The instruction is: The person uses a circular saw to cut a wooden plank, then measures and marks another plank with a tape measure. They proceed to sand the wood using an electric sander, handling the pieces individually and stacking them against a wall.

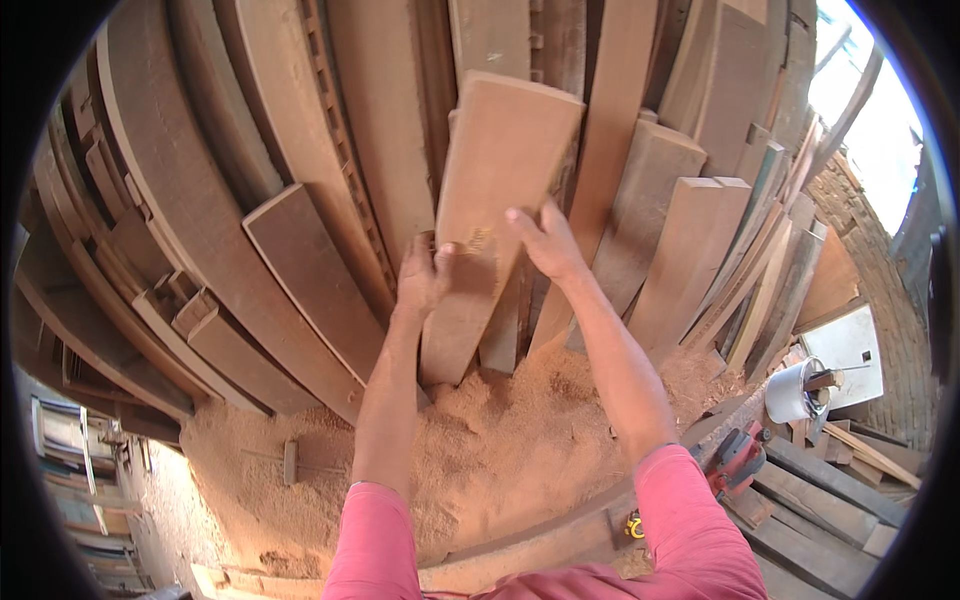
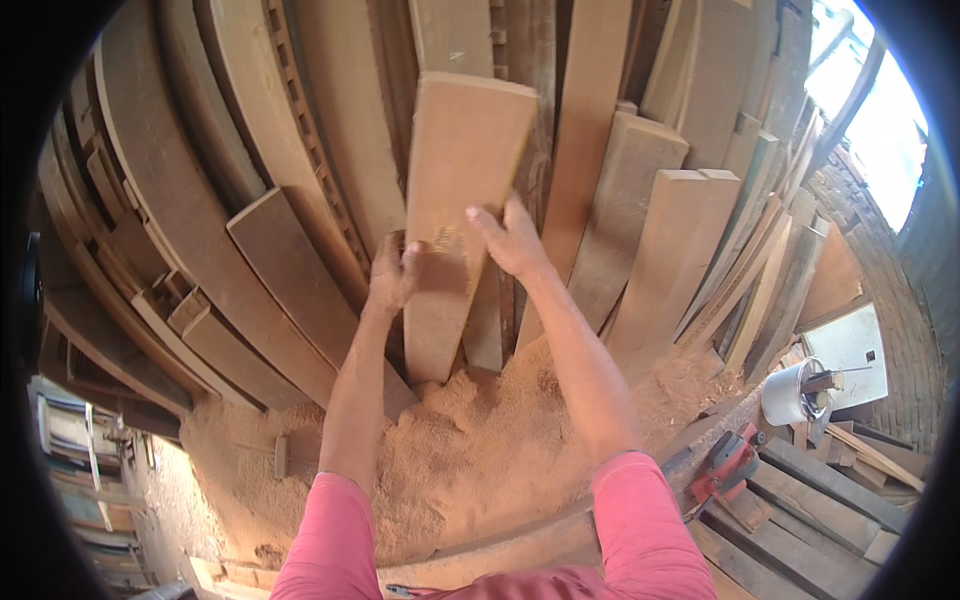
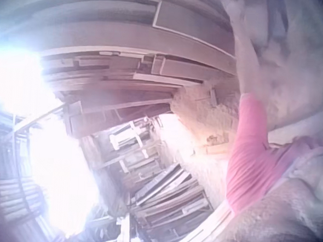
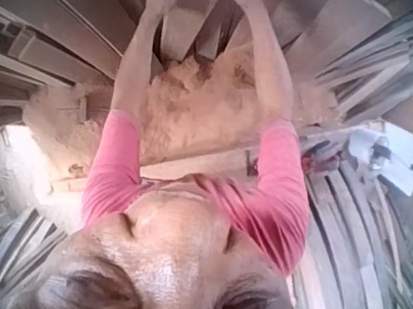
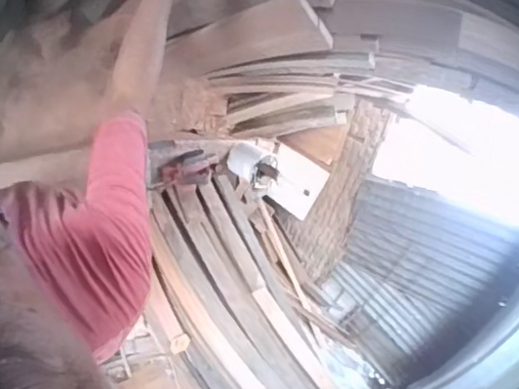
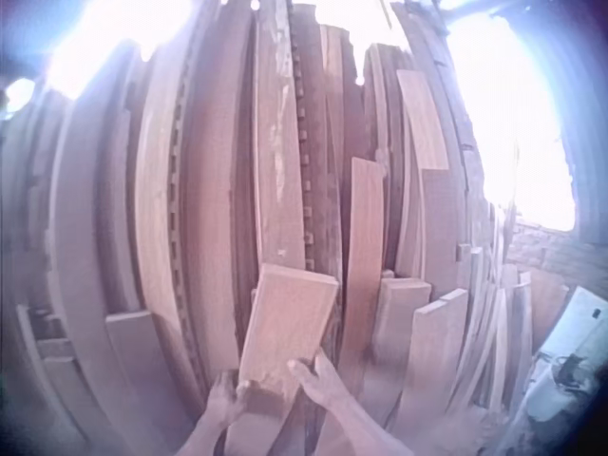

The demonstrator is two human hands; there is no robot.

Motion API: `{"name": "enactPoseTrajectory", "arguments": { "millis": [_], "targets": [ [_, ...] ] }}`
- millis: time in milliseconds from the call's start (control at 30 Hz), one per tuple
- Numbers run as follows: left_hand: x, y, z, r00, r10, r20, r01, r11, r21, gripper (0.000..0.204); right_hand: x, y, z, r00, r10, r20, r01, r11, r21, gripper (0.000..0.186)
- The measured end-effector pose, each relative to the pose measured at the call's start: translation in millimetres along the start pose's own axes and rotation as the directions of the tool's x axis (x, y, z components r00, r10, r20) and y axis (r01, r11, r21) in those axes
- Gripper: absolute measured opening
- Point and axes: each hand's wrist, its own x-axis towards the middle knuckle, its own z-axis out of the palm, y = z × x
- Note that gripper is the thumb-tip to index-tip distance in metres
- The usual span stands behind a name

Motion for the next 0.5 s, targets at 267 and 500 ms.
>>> {"name": "enactPoseTrajectory", "arguments": {
  "millis": [267,500],
  "targets": [
    [-44,39,-2,1.0,-0.022,0.009,0.023,0.933,-0.36,0.064,-55,-43,-1,0.999,-0.041,-0.033,0.049,0.958,0.284,0.065],
    [-17,53,-71,0.952,0.081,-0.295,-0.173,0.937,-0.302,0.07,-23,-132,53,0.959,-0.281,-0.022,0.27,0.894,0.358,0.074]
  ]
}}
